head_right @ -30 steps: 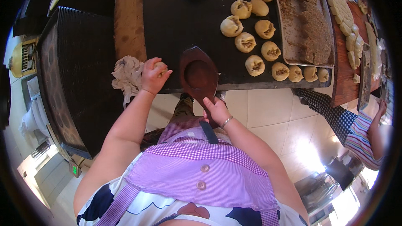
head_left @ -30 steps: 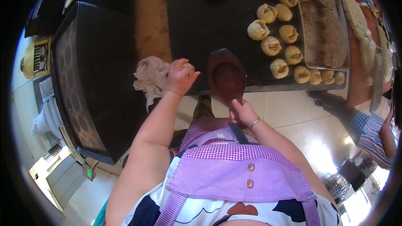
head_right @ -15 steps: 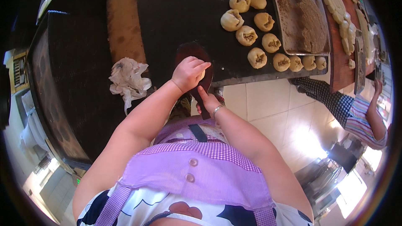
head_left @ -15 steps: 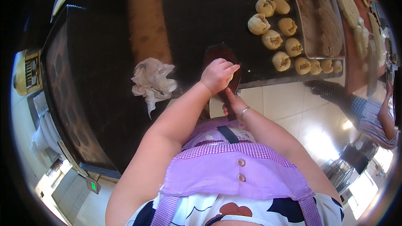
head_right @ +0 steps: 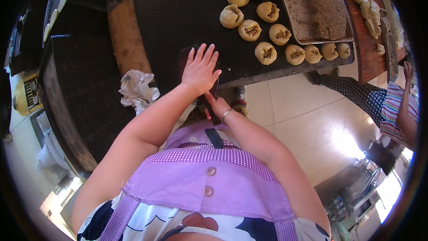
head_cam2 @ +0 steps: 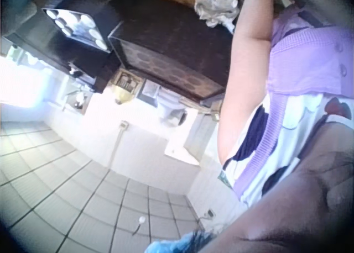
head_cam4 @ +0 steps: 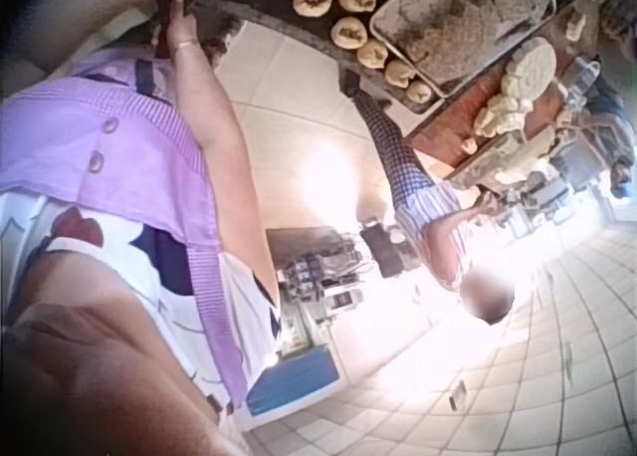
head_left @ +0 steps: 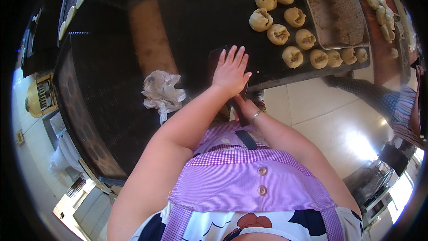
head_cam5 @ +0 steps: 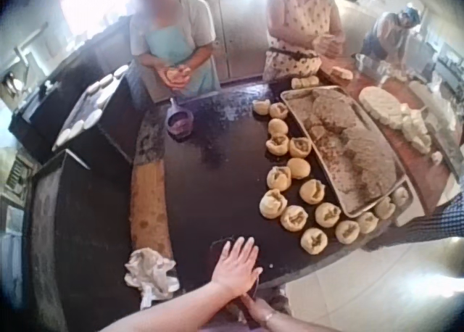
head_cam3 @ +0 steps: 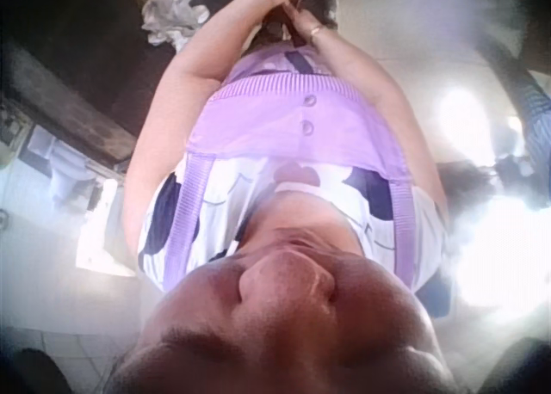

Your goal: The person prepares pastries by pressing filled dough into a wooden mold, flattening it by hand, and tapping the mold against a table to release the shaped cakes onto a tray. They also move trays of finished items to a cooling rack.

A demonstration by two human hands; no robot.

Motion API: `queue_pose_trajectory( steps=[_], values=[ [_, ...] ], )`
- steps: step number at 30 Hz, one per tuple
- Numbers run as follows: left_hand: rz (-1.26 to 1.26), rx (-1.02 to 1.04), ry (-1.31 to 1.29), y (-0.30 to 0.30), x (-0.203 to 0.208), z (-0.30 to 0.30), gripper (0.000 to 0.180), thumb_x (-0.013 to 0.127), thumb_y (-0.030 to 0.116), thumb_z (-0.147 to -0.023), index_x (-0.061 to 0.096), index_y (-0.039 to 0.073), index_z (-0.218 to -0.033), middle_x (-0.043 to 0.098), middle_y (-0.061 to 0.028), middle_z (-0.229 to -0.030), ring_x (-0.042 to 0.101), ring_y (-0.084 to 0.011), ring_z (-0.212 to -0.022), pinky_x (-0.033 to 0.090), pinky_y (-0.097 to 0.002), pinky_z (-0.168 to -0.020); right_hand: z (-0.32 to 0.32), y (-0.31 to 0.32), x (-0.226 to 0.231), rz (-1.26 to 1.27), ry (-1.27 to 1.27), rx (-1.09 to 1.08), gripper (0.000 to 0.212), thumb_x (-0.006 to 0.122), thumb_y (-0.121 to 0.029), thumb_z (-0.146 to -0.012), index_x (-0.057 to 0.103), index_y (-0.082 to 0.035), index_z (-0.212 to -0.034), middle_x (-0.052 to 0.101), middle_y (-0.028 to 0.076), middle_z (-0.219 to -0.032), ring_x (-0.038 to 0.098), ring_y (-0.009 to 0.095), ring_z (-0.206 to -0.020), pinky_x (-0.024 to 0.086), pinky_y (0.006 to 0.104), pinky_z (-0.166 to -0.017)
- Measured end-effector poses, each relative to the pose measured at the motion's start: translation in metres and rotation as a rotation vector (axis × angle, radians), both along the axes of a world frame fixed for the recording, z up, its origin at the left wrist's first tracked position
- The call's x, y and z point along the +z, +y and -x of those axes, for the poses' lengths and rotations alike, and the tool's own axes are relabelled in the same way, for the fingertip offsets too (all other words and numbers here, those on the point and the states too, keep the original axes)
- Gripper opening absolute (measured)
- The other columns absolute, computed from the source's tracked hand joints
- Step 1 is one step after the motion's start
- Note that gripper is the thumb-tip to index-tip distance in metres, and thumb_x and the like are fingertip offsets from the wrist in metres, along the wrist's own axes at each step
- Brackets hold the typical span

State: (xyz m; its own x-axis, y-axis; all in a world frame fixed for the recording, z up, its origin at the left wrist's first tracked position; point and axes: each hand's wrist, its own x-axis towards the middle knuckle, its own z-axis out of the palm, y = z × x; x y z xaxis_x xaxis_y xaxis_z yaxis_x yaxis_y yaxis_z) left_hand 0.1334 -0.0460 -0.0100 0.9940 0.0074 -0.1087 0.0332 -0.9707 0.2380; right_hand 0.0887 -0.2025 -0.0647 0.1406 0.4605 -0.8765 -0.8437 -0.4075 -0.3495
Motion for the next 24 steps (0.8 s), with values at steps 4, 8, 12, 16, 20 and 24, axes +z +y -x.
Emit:
queue_pose_trajectory(
  steps=[4, 8, 12, 16, 20, 24],
  values=[
    [0.002, -0.042, 0.037, -0.004, -0.013, 0.004, 0.061, 0.053, 0.042, -0.093, 0.042, 0.013, -0.146, 0.032, -0.0075, -0.156, 0.020, -0.0276, -0.147, 0.013, -0.0509, -0.118, 0.004, -0.003, -0.013, 0.004, -0.030, 0.071, 0.074, 0.045, -0.072, -0.090, 0.059, 0.000, -0.093, 0.059, 0.010, -0.060, 0.059, 0.021, -0.051, 0.048, 0.0344, -0.051],
    [-0.002, -0.086, 0.052, -0.002, -0.012, -0.003, 0.060, 0.053, 0.041, -0.093, 0.043, 0.015, -0.146, 0.033, -0.0043, -0.156, 0.021, -0.0273, -0.147, 0.014, -0.0519, -0.118, 0.003, -0.002, -0.009, -0.032, 0.074, -0.037, 0.072, 0.055, -0.068, -0.088, 0.057, 0.003, -0.096, 0.061, 0.011, -0.064, 0.059, 0.021, -0.050, 0.048, 0.0337, -0.050],
    [0.153, -0.015, 0.065, 0.000, -0.016, -0.006, 0.058, 0.049, 0.041, -0.095, 0.041, 0.014, -0.147, 0.032, -0.0049, -0.156, 0.021, -0.0281, -0.147, 0.013, -0.0536, -0.118, -0.001, -0.005, -0.013, -0.151, 0.278, -0.079, 0.066, 0.061, -0.066, -0.085, 0.060, 0.001, -0.086, 0.060, 0.009, -0.062, 0.058, 0.020, -0.050, 0.049, 0.0326, -0.053],
    [0.011, 0.151, -0.089, 0.035, -0.018, -0.034, 0.055, 0.045, 0.039, -0.098, 0.041, 0.013, -0.146, 0.031, -0.0049, -0.156, 0.020, -0.0277, -0.147, 0.013, -0.0559, -0.117, -0.007, -0.008, -0.018, -0.056, 0.149, 0.061, 0.054, 0.070, -0.054, -0.085, 0.060, -0.003, -0.073, 0.059, 0.008, -0.059, 0.054, 0.017, -0.048, 0.046, 0.0337, -0.051],
    [-0.119, 0.026, 0.002, 0.049, -0.010, -0.044, 0.051, 0.045, 0.037, -0.098, 0.043, 0.015, -0.144, 0.031, -0.0031, -0.156, 0.020, -0.0253, -0.147, 0.013, -0.0556, -0.117, -0.008, 0.000, -0.011, -0.042, 0.009, 0.179, 0.045, 0.074, -0.041, -0.085, 0.058, -0.005, -0.063, 0.058, 0.007, -0.056, 0.052, 0.017, -0.046, 0.043, 0.0317, -0.047],
    [-0.085, 0.086, -0.032, 0.010, -0.001, -0.040, 0.056, 0.047, 0.038, -0.097, 0.039, 0.013, -0.146, 0.031, -0.0035, -0.156, 0.020, -0.0257, -0.147, 0.014, -0.0537, -0.117, -0.022, 0.004, 0.002, -0.077, 0.000, 0.158, 0.034, 0.073, -0.035, -0.087, 0.060, -0.006, -0.074, 0.055, 0.006, -0.054, 0.052, 0.016, -0.045, 0.040, 0.0311, -0.043]
  ],
)
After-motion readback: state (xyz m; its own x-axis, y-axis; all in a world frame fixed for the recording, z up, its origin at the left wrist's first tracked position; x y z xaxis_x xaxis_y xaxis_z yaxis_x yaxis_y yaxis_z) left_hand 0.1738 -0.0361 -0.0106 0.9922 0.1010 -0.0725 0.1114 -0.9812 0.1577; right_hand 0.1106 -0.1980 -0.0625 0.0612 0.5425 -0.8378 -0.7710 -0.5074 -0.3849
